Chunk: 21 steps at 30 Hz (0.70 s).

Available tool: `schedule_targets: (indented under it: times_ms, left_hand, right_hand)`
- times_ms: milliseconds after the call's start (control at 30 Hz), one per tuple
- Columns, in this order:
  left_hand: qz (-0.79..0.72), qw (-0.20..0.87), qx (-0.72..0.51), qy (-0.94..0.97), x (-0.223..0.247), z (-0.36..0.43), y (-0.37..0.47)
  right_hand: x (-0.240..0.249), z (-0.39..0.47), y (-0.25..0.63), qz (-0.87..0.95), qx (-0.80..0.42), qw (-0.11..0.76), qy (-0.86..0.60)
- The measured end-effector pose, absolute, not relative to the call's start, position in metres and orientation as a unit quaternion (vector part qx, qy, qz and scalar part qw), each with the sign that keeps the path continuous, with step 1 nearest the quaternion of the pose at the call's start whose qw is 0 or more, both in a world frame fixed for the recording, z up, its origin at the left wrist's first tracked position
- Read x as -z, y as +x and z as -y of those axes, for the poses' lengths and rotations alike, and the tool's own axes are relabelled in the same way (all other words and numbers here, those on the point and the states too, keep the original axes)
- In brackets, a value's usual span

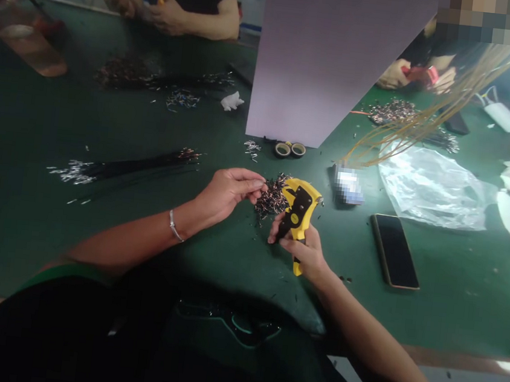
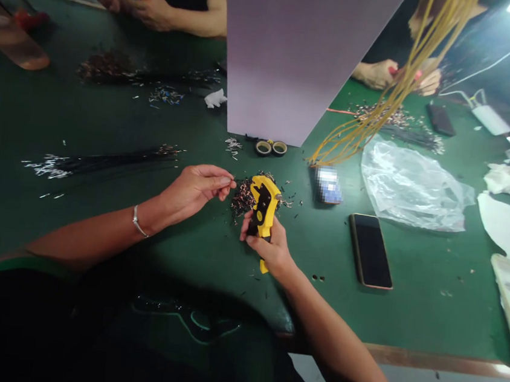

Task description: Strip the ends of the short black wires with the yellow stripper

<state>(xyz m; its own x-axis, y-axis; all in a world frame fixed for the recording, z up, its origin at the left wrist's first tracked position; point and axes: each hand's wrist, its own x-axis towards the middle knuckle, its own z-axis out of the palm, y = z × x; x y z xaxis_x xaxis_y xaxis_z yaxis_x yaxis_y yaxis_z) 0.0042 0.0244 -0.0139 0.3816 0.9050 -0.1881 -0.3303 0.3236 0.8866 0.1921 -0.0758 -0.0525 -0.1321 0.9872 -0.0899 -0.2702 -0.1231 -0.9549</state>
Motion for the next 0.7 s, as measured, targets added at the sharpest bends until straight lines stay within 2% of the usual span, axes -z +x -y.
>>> schedule_targets:
  times_ms: [233, 700]
  left_hand:
    - [-0.37, 0.698, -0.443, 0.423, 0.01, -0.018, 0.008]
    - [-0.33, 0.794, -0.336, 0.384, 0.015, -0.031, -0.002]
  right_hand:
    - [0.049, 0.077, 0.191, 0.435, -0.628, 0.498, -0.409]
    - [0.049, 0.075, 0.2, 0.424, -0.717, 0.438, -0.338]
